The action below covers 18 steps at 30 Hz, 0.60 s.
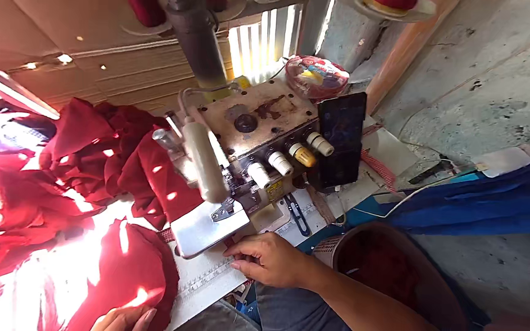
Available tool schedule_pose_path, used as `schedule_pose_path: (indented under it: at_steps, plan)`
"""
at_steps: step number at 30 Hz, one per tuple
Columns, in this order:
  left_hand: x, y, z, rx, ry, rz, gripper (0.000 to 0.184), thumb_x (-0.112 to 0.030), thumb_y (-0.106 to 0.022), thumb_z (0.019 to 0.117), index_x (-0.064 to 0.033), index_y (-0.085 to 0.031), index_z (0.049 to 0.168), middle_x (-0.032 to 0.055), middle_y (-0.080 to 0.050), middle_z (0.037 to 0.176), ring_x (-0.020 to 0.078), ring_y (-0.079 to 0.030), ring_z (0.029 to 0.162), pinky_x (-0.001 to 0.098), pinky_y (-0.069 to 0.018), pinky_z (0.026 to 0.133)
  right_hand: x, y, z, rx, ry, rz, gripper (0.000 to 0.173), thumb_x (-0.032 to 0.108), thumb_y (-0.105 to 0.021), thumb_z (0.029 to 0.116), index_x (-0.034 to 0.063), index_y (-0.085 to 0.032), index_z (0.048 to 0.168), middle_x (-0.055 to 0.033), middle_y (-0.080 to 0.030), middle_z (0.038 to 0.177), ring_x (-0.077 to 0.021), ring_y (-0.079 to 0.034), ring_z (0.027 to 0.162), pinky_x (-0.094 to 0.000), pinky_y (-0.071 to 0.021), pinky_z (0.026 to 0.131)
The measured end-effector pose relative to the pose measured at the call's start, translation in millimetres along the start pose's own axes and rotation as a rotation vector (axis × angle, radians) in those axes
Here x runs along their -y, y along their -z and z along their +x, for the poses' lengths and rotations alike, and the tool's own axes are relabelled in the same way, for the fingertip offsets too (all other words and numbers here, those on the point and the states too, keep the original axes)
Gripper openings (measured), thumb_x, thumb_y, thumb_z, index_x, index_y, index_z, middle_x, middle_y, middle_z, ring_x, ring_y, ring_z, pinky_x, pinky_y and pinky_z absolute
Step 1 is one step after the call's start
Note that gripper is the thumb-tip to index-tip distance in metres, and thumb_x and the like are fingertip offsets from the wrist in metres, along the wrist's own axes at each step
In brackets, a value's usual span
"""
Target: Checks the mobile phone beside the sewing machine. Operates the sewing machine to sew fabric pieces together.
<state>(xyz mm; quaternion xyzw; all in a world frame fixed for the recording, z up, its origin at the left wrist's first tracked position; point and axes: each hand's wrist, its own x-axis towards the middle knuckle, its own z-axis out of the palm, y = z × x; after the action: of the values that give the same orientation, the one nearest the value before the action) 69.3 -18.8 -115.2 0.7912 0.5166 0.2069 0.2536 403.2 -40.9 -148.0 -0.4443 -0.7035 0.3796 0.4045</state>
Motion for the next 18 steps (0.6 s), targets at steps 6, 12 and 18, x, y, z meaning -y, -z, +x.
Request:
schedule_pose_path:
  at_steps: [6, 12, 18]
  plan:
    - [2.8, 13.3, -0.8, -0.135, 0.002, 0.143, 0.03, -0.022, -0.053, 0.1043, 0.0024, -0.069, 0.098, 0.017, -0.067, 0.095, 0.019, -0.065, 0.089, 0.0316, -0.0532, 0.079, 12.8, -5.2, 9.6, 0.046, -0.008, -0.005, 0.025, 0.023, -0.059, 0.1042, 0.0074, -0.074, 0.117, -0.005, -0.073, 0.092, -0.0092, -0.066, 0.076, -0.0262, -0.0566, 0.072]
    - [-4.3, 25.3, 5.8, -0.208, -0.018, 0.205, 0.031, -0.024, -0.054, 0.105, 0.0014, -0.071, 0.102, 0.0165, -0.072, 0.094, 0.0225, -0.07, 0.085, 0.0385, -0.057, 0.078, 56.8, -40.8, 39.1, 0.05, 0.163, -0.006, 0.023, 0.01, -0.063, 0.0992, 0.0038, -0.074, 0.119, -0.0087, -0.073, 0.099, -0.0151, -0.069, 0.088, -0.0277, -0.0579, 0.08]
    - [-11.7, 29.4, 4.7, -0.31, -0.082, 0.21, 0.029, -0.029, -0.056, 0.1032, -0.0079, -0.075, 0.098, 0.0065, -0.071, 0.093, 0.0132, -0.067, 0.086, 0.0273, -0.0556, 0.075, 76.5, -93.5, 104.1, 0.186, 0.224, -0.16, 0.055, 0.0, -0.07, 0.0897, 0.0043, -0.058, 0.143, -0.0109, -0.062, 0.141, -0.0272, -0.05, 0.141, -0.0407, -0.0391, 0.119]
